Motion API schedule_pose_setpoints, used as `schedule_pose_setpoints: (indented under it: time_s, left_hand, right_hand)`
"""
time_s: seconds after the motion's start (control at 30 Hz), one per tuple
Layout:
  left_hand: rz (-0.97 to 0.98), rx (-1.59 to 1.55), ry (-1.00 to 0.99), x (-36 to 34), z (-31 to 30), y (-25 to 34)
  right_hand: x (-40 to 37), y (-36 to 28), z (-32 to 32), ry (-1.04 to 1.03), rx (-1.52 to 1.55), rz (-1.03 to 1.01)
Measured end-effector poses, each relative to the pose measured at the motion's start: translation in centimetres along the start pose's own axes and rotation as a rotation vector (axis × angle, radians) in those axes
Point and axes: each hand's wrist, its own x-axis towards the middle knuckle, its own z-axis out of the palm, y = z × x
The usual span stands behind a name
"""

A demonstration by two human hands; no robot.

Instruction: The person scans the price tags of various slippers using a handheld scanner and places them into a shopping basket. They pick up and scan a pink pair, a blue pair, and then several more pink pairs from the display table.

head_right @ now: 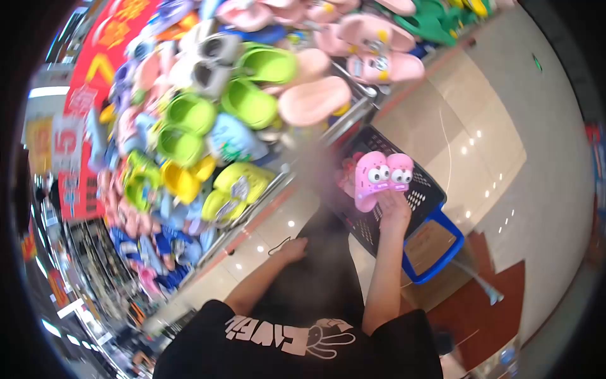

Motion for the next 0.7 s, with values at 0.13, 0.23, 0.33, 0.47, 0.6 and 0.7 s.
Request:
schedule_pose_setpoints:
  time_s: [0.13,0.23,0.33,0.47,0.6,0.7]
  left_hand:
    - [0.025,-0.175,0.153,-5.3,-0.9,-0.2]
    - [0.033,-0.305,0.346,-8.1,-1.6,-0.7]
    - [-0.029,-0.577,0.444,-11.9,-3.7,0.4]
    - [-0.006,-1.024,0.564,-16.7,-6.0,1.4]
    - [-0.008,-1.137,0.657,-21.1,-9.7,2.3]
    - [0.114,-1.23,0.763,-21.7,-11.4,0.8]
  right_hand:
    - [-7.1,-6.9,6.8,-0.222,-0.123,-0.07]
    - [-9.7,-8.8,9.6,-0.352,-0.166,-0.091]
    - [-13.0,-8.1,14.0,-0.37,-0.252,-0.125]
    - [-15.7,-5.1,17.7,-0.531,-0.362,-0.031]
    - [-17.0,-1.3,21.8,-0.624,-0.427,0.069]
    - [-17.8,1.1,27.3,-0.725,-0.47,0.091]
